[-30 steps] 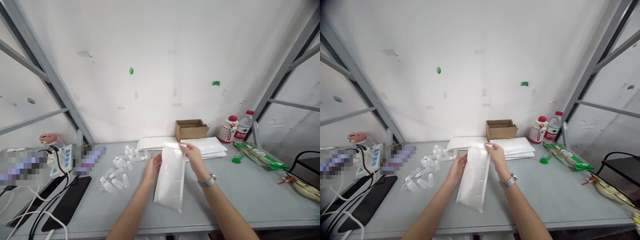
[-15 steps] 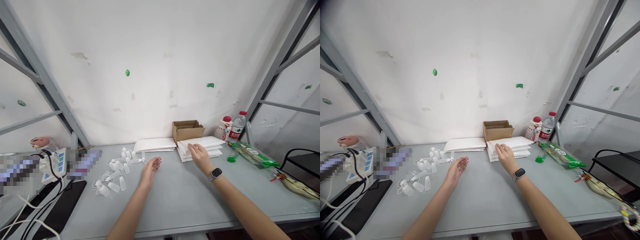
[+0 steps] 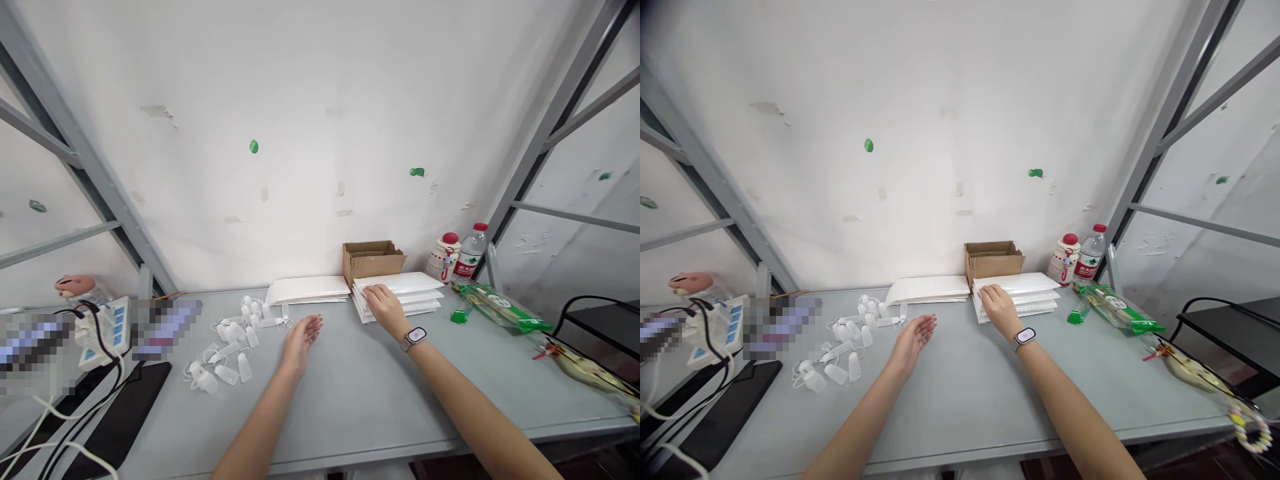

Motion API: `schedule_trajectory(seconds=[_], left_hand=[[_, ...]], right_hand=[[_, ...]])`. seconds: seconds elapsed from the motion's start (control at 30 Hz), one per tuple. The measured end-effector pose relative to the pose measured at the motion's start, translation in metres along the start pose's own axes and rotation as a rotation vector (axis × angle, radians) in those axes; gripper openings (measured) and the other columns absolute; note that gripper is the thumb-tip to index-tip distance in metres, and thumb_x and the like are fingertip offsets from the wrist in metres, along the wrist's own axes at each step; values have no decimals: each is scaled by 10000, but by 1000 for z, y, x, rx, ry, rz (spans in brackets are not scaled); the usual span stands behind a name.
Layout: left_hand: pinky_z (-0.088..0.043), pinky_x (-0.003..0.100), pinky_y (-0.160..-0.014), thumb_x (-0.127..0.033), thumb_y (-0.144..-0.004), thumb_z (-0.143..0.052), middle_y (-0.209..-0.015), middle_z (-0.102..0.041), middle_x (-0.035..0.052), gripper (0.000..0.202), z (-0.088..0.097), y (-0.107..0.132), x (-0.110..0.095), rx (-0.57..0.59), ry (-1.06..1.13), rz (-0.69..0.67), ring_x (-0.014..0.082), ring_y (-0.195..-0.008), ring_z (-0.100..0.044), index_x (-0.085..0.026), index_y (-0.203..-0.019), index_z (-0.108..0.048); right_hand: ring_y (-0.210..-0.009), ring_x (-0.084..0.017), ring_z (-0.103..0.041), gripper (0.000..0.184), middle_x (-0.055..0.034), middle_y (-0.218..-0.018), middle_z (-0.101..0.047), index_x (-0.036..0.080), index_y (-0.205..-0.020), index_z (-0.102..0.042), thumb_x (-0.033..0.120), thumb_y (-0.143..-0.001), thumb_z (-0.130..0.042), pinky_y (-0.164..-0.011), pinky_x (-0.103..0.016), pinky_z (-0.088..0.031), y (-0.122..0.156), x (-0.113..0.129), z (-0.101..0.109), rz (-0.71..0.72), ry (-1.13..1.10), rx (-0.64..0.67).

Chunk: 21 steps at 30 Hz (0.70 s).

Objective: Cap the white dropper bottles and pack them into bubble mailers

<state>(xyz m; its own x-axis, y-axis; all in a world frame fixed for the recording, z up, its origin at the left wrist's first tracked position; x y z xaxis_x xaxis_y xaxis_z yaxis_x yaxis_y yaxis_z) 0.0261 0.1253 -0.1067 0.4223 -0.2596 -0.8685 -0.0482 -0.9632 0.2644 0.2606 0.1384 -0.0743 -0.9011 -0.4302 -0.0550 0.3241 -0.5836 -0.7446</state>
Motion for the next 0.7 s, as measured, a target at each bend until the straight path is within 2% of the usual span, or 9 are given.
schedule_trajectory(seconds=[0.07, 0.17, 0.27, 0.37, 0.43, 0.5, 0.6, 0.7], left_hand=[[-439, 286, -777, -355, -628, -655, -978, -713, 122, 248, 0, 0, 0, 5, 3, 1, 195, -878, -645, -159, -771, -708], [-438, 287, -776, -359, -632, -651, -981, -710, 121, 255, 1, 0, -1, -2, 8, -8, 197, -884, -645, -158, -778, -710], [-442, 290, -762, -359, -629, -645, -912, -712, 112, 270, 4, -2, -1, -61, 19, -53, 190, -840, -653, -152, -791, -707], [-451, 295, -739, -360, -619, -651, -828, -700, 94, 289, 8, -6, -1, -118, 45, -122, 179, -776, -654, -145, -807, -694], [-455, 294, -720, -361, -609, -663, -807, -692, 87, 299, 11, -9, -1, -139, 52, -152, 174, -748, -653, -143, -811, -685], [-455, 294, -710, -365, -601, -671, -803, -688, 84, 307, 13, -11, 0, -154, 47, -165, 171, -735, -652, -142, -811, -679], [-453, 297, -723, -376, -597, -669, -799, -681, 74, 316, 15, -14, 1, -167, 38, -176, 167, -731, -650, -144, -813, -673], [-453, 303, -728, -388, -587, -672, -781, -669, 63, 326, 15, -14, 1, -169, 22, -186, 164, -722, -643, -143, -802, -666]], right_hand=[[-887, -240, -567, 253, -133, -918, -668, 157, -959, -659, 240, -932, -421, -787, -374, -462, 0, 4, -1, 2, 28, 43], [-912, -261, -571, 273, -148, -963, -664, 159, -1018, -652, 338, -908, -478, -780, -385, -440, -2, 13, 2, -36, 69, 27], [-947, -259, -578, 267, -143, -1004, -665, 172, -1070, -638, 284, -919, -448, -821, -396, -422, -14, 33, -3, 9, 51, 57], [-1102, -270, -528, 286, -147, -1163, -621, 185, -1147, -599, 222, -915, -436, -892, -407, -404, -32, 58, -26, 75, 2, 200], [-1240, -299, -427, 363, -168, -1322, -519, 165, -1247, -531, 258, -900, -479, -956, -428, -368, -44, 67, -47, 24, 10, 294], [-1299, -324, -358, 468, -191, -1398, -437, 130, -1324, -456, 305, -893, -502, -1007, -453, -318, -52, 68, -68, -69, 41, 381], [-1265, -339, -400, 480, -220, -1373, -457, 90, -1329, -451, 302, -900, -490, -1032, -479, -270, -56, 62, -87, -141, 62, 452], [-1156, -290, -503, 370, -190, -1272, -561, 120, -1262, -528, 202, -910, -451, -1012, -443, -297, -52, 57, -90, -139, 49, 465]])
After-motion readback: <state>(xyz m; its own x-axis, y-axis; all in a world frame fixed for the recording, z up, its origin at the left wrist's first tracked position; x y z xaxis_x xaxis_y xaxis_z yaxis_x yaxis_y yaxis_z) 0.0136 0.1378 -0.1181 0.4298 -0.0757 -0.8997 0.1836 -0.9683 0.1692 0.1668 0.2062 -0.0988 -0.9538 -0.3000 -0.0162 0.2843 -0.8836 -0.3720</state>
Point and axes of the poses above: each hand's wrist, its own y-axis away from the middle knuckle, its own z-axis out of the back of the hand, x = y × z, the point moved 3 cm from there along -y, towards the middle knuckle
